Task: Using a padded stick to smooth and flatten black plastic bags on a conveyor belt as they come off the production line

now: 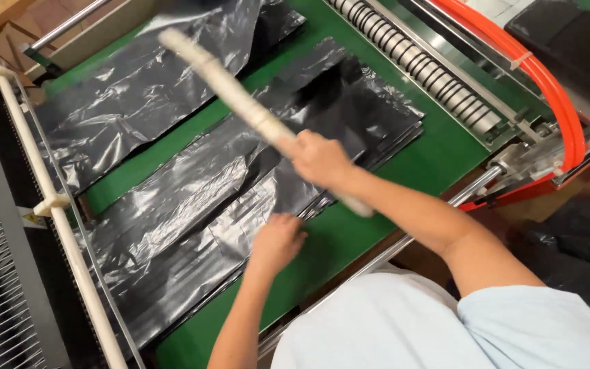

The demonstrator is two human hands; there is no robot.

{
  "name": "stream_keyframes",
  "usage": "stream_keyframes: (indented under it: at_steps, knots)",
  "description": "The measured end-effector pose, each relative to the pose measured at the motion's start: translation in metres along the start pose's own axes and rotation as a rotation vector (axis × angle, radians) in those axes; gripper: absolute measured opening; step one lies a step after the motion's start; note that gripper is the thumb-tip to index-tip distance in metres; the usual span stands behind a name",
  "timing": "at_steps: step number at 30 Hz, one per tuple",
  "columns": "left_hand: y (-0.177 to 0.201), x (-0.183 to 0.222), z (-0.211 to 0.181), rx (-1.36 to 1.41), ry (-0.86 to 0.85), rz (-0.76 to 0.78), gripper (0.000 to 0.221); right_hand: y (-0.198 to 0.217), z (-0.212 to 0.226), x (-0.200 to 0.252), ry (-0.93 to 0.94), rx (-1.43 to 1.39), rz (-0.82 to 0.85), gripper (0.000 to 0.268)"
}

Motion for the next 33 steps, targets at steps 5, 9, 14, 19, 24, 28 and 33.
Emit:
stream_keyframes:
  at_steps: [5,9,14,19,24,28,33]
  knots:
    - [0.032,0.009,0.066,-0.174,0.36,-0.158,0.055,-0.034,-0.077,0.035,-0.018,0.284,0.049,0.048]
    - [0.011,0.018,0.101,-0.086,0.6,0.017,0.071,-0.072,-0.102,0.063,-0.131,0.19,0.219,0.055]
    - [0.007,0.021,0.105,-0.047,0.607,0.076,0.067,-0.077,-0.123,0.058,-0.229,0.049,0.24,0.049]
    - [0.069,0.044,0.092,0.195,0.538,0.005,0.065,-0.033,-0.093,0.025,-0.206,-0.17,0.075,0.055]
    - [0.167,0.106,0.097,0.379,0.51,-0.61,0.047,0.014,0.0,-0.006,-0.118,-0.437,-0.014,0.05]
    - [0.12,0.154,0.181,0.34,0.588,-1.072,0.041,0.019,0.1,0.005,-0.259,-0.862,0.057,0.035]
    - [0.089,0.195,0.241,0.273,0.86,-1.182,0.027,0.025,0.216,0.019,0.178,-1.036,0.066,0.047]
Point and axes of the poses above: each hand's wrist, its own x-axis away from the middle knuckle, its own y-axis out of the back of the hand, z = x × y, the point moved 7 cm from there along -x, towards the middle knuckle, and after that the axes turned 7 degrees about y, right-handed, at the moved point
